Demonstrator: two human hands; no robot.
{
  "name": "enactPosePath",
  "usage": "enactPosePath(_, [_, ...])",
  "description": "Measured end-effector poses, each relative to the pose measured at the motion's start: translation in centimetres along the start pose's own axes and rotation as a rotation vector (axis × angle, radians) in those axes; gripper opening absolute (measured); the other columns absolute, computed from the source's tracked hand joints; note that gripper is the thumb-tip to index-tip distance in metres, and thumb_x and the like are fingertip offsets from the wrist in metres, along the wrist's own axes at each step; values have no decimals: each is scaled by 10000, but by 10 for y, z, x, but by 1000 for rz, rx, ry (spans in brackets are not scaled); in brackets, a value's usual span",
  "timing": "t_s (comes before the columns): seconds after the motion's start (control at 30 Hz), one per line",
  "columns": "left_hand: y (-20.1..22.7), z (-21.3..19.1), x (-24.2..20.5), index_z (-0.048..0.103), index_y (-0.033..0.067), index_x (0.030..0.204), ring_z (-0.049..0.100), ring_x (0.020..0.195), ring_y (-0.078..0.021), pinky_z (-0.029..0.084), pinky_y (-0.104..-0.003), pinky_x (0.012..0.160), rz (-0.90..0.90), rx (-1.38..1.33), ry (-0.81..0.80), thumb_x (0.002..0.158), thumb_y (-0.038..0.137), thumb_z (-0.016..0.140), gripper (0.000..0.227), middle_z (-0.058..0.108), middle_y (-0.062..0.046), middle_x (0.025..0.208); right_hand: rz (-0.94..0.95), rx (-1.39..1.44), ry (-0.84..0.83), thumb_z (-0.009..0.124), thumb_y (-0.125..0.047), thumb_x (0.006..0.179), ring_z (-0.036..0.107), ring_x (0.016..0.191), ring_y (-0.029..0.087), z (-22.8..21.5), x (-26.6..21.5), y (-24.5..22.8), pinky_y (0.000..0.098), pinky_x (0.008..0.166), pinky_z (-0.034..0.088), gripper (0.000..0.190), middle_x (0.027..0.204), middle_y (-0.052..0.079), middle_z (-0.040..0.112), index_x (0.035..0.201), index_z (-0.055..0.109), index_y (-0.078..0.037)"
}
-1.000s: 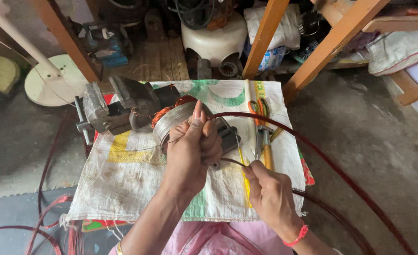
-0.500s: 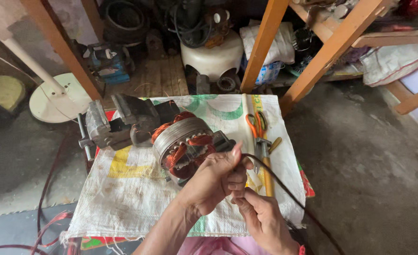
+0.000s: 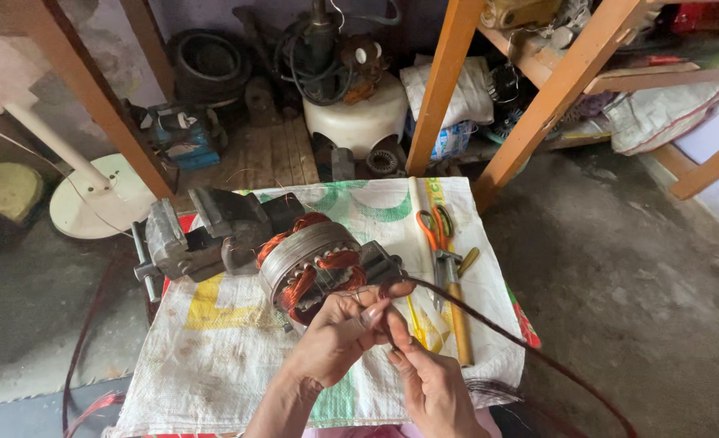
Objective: The person winds copper wire into the slots of a motor stator held in a bench vise. They use a yellow plastic tool to push the wire into place, then cut a strip of white tape with scissors and wrap it around the winding to secure it.
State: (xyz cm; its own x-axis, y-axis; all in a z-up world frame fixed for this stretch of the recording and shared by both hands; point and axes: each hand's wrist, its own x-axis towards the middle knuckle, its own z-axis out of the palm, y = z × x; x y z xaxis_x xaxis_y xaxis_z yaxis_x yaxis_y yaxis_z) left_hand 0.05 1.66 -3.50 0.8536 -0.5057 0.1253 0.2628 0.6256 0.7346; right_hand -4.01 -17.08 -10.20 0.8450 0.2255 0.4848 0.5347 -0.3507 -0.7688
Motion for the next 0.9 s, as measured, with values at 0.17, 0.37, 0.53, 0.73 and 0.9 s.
enactPosePath(0.17, [-11, -4, 4, 566, -104, 1373, 618, 697, -135, 532, -285, 701, 64, 124, 61, 1031, 199, 577, 457, 649, -63, 761, 4, -247, 53, 666, -77, 951, 782, 787, 359, 8, 6, -9, 408, 614, 582, 78, 799, 189, 741, 949, 670, 1])
enactPosePath(0.37, [-29, 7, 4, 640, -86, 1175, 410, 588, -60, 376, -244, 528, 187, 386, 299, 1035, 226, 617, 342, 494, 33, 672, -110, -351, 104, 649, -2, 859, 739, 714, 372, 18, 5, -13, 453, 573, 562, 74, 755, 164, 710, 929, 651, -26])
enactPosePath(0.53, [-37, 6, 8, 568, 54, 774, 309, 423, -69, 259, -273, 374, 178, 208, 534, 1056, 296, 545, 373, 409, 46, 534, -64, -387, -3, 646, -21, 876, 704, 644, 377, 19, 5, -27, 477, 527, 527, 39, 715, 163, 680, 907, 623, -24])
enactPosePath(0.73, [-11, 19, -1, 515, 108, 714, 282, 411, -63, 191, -268, 364, 219, 19, 499, 1056, 280, 557, 385, 400, 45, 544, -53, -283, -88, 670, -69, 922, 683, 638, 401, 10, 8, -55, 470, 519, 500, 119, 675, 195, 661, 858, 588, -13])
enactPosePath(0.9, [44, 16, -24, 517, 110, 648, 320, 378, -84, 225, -284, 353, 507, 315, 452, 1084, 306, 535, 478, 436, 10, 489, 10, -252, -292, 690, -126, 945, 689, 619, 394, -12, -3, -72, 472, 500, 457, 233, 663, 191, 667, 811, 541, -7])
